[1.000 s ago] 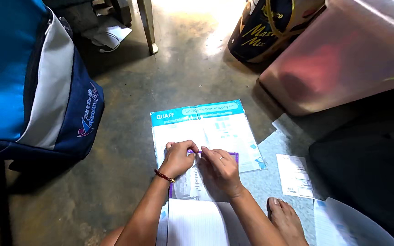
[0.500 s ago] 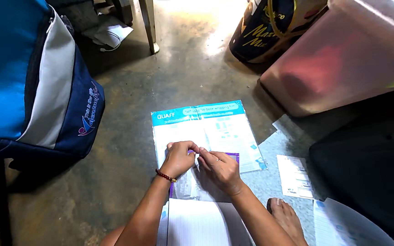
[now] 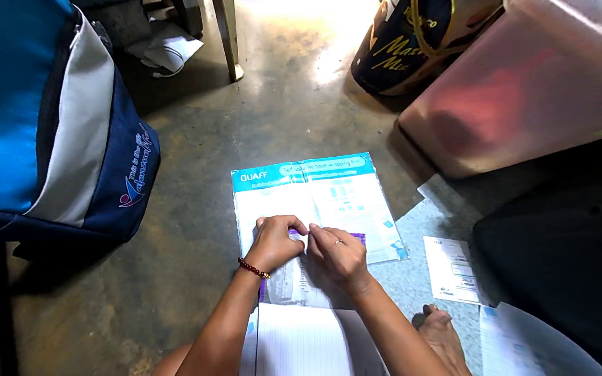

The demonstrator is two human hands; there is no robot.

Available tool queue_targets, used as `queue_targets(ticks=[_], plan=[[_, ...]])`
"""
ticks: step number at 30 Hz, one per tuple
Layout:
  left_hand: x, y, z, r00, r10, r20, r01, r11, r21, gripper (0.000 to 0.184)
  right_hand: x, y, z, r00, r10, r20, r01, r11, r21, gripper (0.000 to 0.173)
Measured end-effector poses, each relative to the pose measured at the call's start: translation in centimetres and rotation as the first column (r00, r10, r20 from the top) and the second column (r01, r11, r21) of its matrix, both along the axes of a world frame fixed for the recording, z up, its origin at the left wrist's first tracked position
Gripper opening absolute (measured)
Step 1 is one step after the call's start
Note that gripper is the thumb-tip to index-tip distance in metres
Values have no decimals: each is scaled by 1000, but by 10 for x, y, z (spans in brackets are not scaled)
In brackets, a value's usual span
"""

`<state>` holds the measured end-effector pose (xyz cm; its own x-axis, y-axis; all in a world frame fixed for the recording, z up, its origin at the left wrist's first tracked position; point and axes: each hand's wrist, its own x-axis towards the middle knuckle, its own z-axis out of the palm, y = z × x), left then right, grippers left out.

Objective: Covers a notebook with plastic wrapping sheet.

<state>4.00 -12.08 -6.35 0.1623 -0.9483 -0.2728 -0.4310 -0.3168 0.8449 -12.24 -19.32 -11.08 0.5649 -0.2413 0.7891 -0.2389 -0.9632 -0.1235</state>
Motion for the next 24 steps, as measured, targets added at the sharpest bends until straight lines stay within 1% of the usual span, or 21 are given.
queue_targets(ticks=[2, 4, 6, 7, 9, 11, 13, 15, 17, 20, 22, 24], plan=[[0, 0, 1, 1000, -12, -1, 12, 1000, -8, 17, -3, -3, 0, 1000, -18, 1, 18, 995, 98, 19], [0, 1, 1, 1000, -24, -5, 24, 999, -21, 16, -11, -6, 0, 999, -26, -37, 35, 956, 291, 28], [1, 0, -1, 999, -33, -9, 33, 999, -34, 16, -19, -8, 3, 995, -36, -91, 75, 879, 471, 35], [1, 0, -2, 999, -38, -7, 38, 999, -39, 16, -21, -8, 4, 993, -37, -111, 92, 836, 541, 35], [-1, 1, -3, 999, -36, 15, 37, 998, -48, 18, -23, -7, 6, 990, -27, -136, 108, 765, 634, 33], [-4, 0, -1, 998, -13, 61, 15, 999, -41, 22, -21, -7, 10, 989, -6, -145, 104, 728, 678, 33], [-7, 0, 2, 994, 4, 112, -1, 1000, -25, 19, -17, -7, 19, 983, 40, -177, 101, 691, 715, 33], [-7, 0, 5, 993, -4, 116, 5, 1000, -8, 16, -13, -7, 30, 966, 91, -240, 129, 635, 762, 33], [-2, 1, 8, 996, -13, 85, 10, 1000, 28, 16, -10, -10, 38, 951, 129, -280, 161, 565, 809, 33], [8, 2, 8, 999, 22, -30, -20, 997, 69, 17, -8, -13, 44, 955, 153, -254, 164, 443, 881, 35], [9, 2, 6, 991, 66, -118, -58, 996, 70, 16, -6, -13, 43, 964, 142, -225, 150, 410, 900, 36], [7, 1, 5, 982, 95, -163, -84, 994, 74, 16, -5, -12, 40, 968, 128, -214, 145, 407, 902, 37]])
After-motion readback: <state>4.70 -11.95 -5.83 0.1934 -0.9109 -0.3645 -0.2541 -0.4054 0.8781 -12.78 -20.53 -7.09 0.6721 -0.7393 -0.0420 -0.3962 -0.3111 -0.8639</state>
